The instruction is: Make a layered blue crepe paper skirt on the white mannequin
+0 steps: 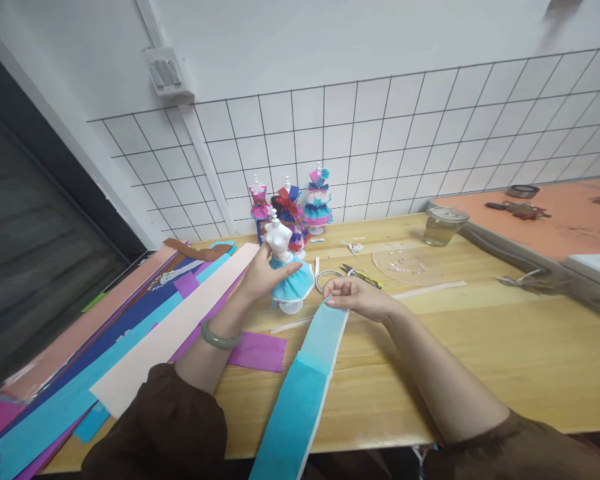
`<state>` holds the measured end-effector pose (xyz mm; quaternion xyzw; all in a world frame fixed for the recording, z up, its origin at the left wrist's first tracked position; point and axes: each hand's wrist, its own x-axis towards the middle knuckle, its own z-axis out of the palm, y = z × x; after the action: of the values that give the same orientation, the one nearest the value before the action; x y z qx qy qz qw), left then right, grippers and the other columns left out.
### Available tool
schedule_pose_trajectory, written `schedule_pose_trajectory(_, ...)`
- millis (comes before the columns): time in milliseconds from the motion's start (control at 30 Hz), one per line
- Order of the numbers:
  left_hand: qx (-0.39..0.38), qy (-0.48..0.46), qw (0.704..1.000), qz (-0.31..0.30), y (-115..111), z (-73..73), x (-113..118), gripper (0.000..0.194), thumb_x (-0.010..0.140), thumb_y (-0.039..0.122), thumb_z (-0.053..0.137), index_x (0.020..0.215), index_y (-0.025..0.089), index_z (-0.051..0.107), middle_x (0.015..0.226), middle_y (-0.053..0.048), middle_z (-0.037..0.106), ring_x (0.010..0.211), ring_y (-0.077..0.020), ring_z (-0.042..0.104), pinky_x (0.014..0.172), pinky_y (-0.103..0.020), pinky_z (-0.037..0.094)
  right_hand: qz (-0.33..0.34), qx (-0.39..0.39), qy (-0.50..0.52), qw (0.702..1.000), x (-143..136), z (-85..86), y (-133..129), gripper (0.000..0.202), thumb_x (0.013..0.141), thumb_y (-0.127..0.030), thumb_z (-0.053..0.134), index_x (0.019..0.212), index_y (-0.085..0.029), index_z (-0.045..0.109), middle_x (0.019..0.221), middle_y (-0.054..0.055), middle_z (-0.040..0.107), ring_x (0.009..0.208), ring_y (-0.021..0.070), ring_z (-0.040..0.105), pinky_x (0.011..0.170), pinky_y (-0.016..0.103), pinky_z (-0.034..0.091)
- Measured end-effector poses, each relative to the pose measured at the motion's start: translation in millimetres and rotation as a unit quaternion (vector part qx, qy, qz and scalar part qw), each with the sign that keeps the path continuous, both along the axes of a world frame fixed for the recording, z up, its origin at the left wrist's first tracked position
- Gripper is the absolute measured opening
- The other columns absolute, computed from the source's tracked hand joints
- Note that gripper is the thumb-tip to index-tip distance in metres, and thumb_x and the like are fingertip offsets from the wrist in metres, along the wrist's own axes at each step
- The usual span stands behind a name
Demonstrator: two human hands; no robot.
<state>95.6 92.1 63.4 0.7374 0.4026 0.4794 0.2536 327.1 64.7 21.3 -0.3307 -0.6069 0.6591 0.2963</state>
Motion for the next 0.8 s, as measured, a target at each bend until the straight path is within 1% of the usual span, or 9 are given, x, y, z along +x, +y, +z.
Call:
schedule_pose_trajectory(100,0.035,0.017,0.998,0.045,-0.4,-0.6,2.9,0.046,0.07,0.045,0.069,0.104,0.017,0.055,0.104,-0.009,0.058,0.1,-0.0232,0.054,0.084,-0.034,0.042,0.003,0.008,0.006,1.0,-1.0,-0.6,-0.1,0.024,0.07,-0.031,0.074,0.079,-0.015,0.059,0.07,-0.001,0.061,0.062,0.0091,0.056,0.058,0.022,0.041)
schedule_pose_trajectory(167,0.054,0.036,0.995,0.069,-0.2,0.3,2.0,0.043,0.068,0.044,0.07,0.1,0.018,0.057,0.102,-0.008,0.058,0.1,-0.0232,0.053,0.085,-0.034,0.041,0.007,0.011,0.007,1.0,-1.7,-0.3,-0.3,0.022,0.071,-0.03,0.074,0.078,-0.015,0.059,0.069,-0.001,0.06,0.062,0.0088,0.055,0.058,0.021,0.04)
schedule_pose_trajectory(267,0.04,0.048,0.995,0.072,-0.5,3.4,-1.8,0.043,0.066,0.043,0.072,0.098,0.017,0.059,0.098,-0.007,0.059,0.097,-0.0229,0.054,0.084,-0.035,0.041,0.013,0.017,0.007,1.0,-2.8,0.6,-0.5,0.02,0.071,-0.029,0.074,0.077,-0.015,0.06,0.069,-0.002,0.059,0.062,0.0081,0.054,0.058,0.021,0.039)
schedule_pose_trajectory(367,0.001,0.037,0.999,0.038,-1.3,8.0,-7.0,0.044,0.066,0.044,0.072,0.098,0.017,0.059,0.097,-0.008,0.061,0.094,-0.0226,0.056,0.082,-0.034,0.043,0.014,0.02,0.008,1.0,-3.3,1.0,-0.6,0.02,0.071,-0.029,0.074,0.078,-0.015,0.06,0.069,-0.002,0.059,0.062,0.0082,0.055,0.058,0.021,0.039)
schedule_pose_trajectory(467,-0.015,0.016,1.0,-0.007,0.0,12.2,-12.4,0.052,0.066,0.041,0.072,0.11,0.018,0.056,0.109,-0.008,0.062,0.102,-0.0236,0.055,0.088,-0.035,0.042,0.015,0.018,0.015,1.0,-3.0,0.9,-0.8,0.02,0.071,-0.028,0.074,0.078,-0.015,0.061,0.068,-0.002,0.06,0.062,0.008,0.055,0.058,0.021,0.04)
schedule_pose_trajectory(567,-0.041,-0.024,0.998,-0.04,3.4,13.3,-16.5,0.072,0.067,0.033,0.073,0.13,0.019,0.042,0.127,-0.01,0.054,0.116,-0.0254,0.049,0.097,-0.037,0.038,0.015,0.008,0.029,0.999,-1.5,0.8,-1.5,0.02,0.071,-0.028,0.074,0.078,-0.016,0.06,0.068,-0.002,0.062,0.061,0.0087,0.057,0.057,0.021,0.042)
schedule_pose_trajectory(633,-0.076,-0.055,0.993,-0.071,5.3,12.9,-18.3,0.082,0.068,0.028,0.07,0.139,0.019,0.03,0.132,-0.012,0.049,0.121,-0.0263,0.046,0.099,-0.038,0.038,0.006,-0.001,0.044,0.999,-0.1,1.1,-2.2,0.021,0.07,-0.028,0.075,0.078,-0.016,0.06,0.068,-0.002,0.063,0.06,0.0093,0.059,0.056,0.022,0.043)
schedule_pose_trajectory(700,-0.111,-0.085,0.984,-0.108,5.9,12.7,-19.5,0.088,0.07,0.024,0.068,0.143,0.018,0.02,0.133,-0.014,0.048,0.122,-0.0271,0.046,0.098,-0.039,0.04,-0.009,-0.01,0.061,0.998,1.2,1.8,-2.9,0.022,0.068,-0.028,0.076,0.078,-0.016,0.059,0.067,-0.002,0.063,0.058,0.0096,0.059,0.055,0.022,0.043)
schedule_pose_trajectory(800,-0.154,-0.121,0.968,-0.155,5.1,12.9,-21.0,0.093,0.07,0.021,0.066,0.145,0.018,0.011,0.133,-0.015,0.048,0.122,-0.0285,0.046,0.096,-0.041,0.042,-0.046,-0.013,0.081,0.996,2.3,4.1,-3.6,0.023,0.067,-0.028,0.077,0.076,-0.016,0.059,0.064,-0.002,0.062,0.055,0.0092,0.058,0.052,0.022,0.043)
